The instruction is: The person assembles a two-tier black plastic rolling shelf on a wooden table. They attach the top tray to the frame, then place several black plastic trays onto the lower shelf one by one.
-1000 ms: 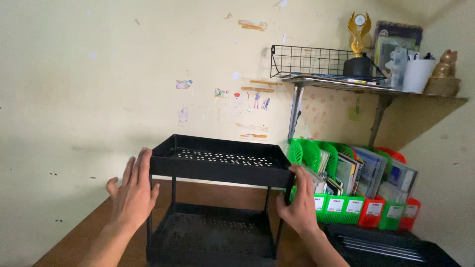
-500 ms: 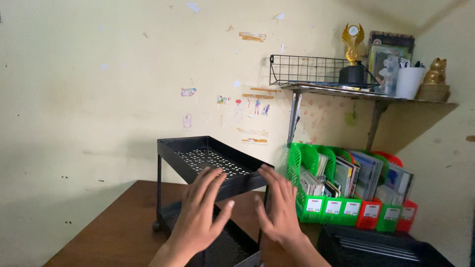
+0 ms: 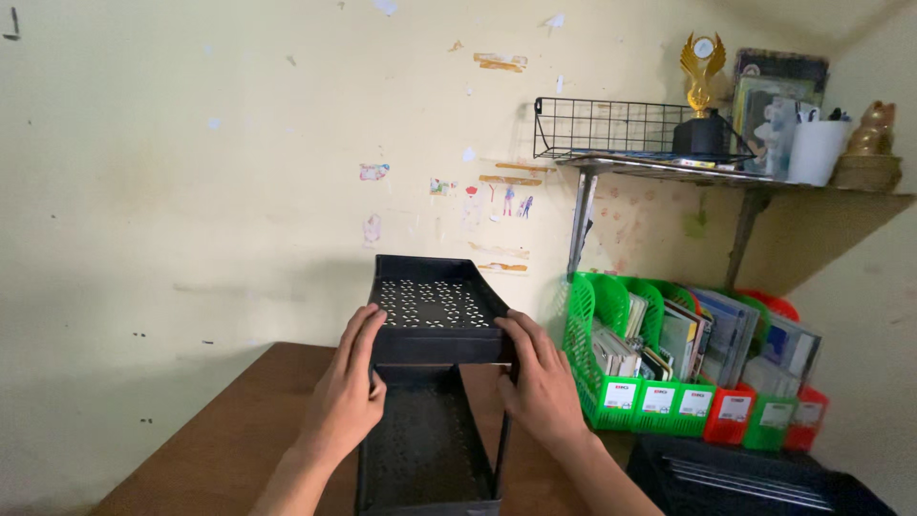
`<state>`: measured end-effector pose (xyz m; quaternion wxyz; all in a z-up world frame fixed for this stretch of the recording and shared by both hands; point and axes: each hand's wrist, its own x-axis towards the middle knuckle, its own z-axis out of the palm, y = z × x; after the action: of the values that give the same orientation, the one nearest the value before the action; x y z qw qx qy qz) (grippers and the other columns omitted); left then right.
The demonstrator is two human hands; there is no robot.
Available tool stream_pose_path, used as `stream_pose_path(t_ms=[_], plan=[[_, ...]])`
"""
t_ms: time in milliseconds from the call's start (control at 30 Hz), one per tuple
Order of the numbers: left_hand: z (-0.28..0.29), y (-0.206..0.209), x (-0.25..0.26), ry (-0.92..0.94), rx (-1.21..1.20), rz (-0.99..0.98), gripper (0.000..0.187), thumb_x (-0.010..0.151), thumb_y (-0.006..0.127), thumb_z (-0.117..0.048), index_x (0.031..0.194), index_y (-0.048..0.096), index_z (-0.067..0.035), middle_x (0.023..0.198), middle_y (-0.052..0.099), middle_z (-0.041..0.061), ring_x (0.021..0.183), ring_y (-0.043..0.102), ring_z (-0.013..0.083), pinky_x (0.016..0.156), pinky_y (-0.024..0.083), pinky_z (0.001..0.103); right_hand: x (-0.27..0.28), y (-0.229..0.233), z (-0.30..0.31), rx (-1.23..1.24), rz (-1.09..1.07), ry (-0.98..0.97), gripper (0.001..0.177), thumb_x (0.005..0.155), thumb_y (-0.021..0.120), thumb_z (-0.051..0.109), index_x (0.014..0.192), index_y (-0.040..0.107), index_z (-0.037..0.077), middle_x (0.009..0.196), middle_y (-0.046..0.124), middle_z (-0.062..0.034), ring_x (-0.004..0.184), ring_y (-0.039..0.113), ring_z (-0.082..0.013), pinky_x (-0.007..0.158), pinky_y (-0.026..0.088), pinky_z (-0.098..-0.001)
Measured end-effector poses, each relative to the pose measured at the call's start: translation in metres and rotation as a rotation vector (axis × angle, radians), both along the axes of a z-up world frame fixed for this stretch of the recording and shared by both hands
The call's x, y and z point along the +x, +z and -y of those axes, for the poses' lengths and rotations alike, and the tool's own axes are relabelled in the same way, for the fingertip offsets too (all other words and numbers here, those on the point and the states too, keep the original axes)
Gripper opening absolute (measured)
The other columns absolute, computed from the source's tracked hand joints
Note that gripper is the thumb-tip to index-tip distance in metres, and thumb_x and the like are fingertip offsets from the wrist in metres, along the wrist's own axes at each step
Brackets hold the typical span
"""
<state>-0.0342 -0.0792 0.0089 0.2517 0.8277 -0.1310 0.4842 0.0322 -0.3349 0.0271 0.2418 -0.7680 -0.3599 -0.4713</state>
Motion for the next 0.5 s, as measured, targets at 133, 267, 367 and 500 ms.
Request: stream_pose_path(t_ms=[133,267,367,500], plan=[[0.0,-0.012,0.013,0.082,-0.017,0.244,0.074,0.067,0.065,0.017,0.135,0.05,-0.01,0.147,0.048,0.012,0.136,0.052,0.0368,0.098,0.054,0.041,0.01,-0.011,-0.006,0.102,0.023,0.047,0.069,0.068,0.073,0.0,0.132,0.054,0.012,0.134,0.056,-0.0134,0.121,0.057,-0.039,0.098,0.048,-0.045],[0.0,-0.013,0.025,0.081,0.004,0.377,0.073,0.065,0.065,0.018,0.132,0.051,-0.008,0.142,0.051,0.014,0.136,0.053,0.0374,0.106,0.051,0.045,0.019,-0.017,-0.016,0.194,0.029,0.059,0.068,0.065,0.066,-0.006,0.13,0.055,0.01,0.133,0.056,-0.0142,0.124,0.057,-0.04,0.102,0.05,-0.044],[-0.003,-0.014,0.027,0.08,-0.044,0.324,0.072,0.066,0.063,0.019,0.132,0.052,-0.009,0.145,0.051,0.014,0.136,0.054,0.0378,0.1,0.054,0.041,0.018,-0.016,-0.019,0.201,0.008,0.068,0.067,0.065,0.066,-0.006,0.129,0.056,0.01,0.132,0.057,-0.0141,0.123,0.057,-0.0397,0.101,0.05,-0.0437],[-0.01,-0.014,0.024,0.229,0.018,0.058,0.069,0.08,0.065,0.006,0.144,0.046,-0.011,0.16,0.042,0.007,0.122,0.055,0.0297,0.099,0.049,0.047,0.006,-0.01,-0.018,0.142,-0.032,0.01,0.066,0.069,0.067,-0.002,0.133,0.055,0.009,0.136,0.056,-0.0152,0.125,0.054,-0.0403,0.104,0.046,-0.0463]])
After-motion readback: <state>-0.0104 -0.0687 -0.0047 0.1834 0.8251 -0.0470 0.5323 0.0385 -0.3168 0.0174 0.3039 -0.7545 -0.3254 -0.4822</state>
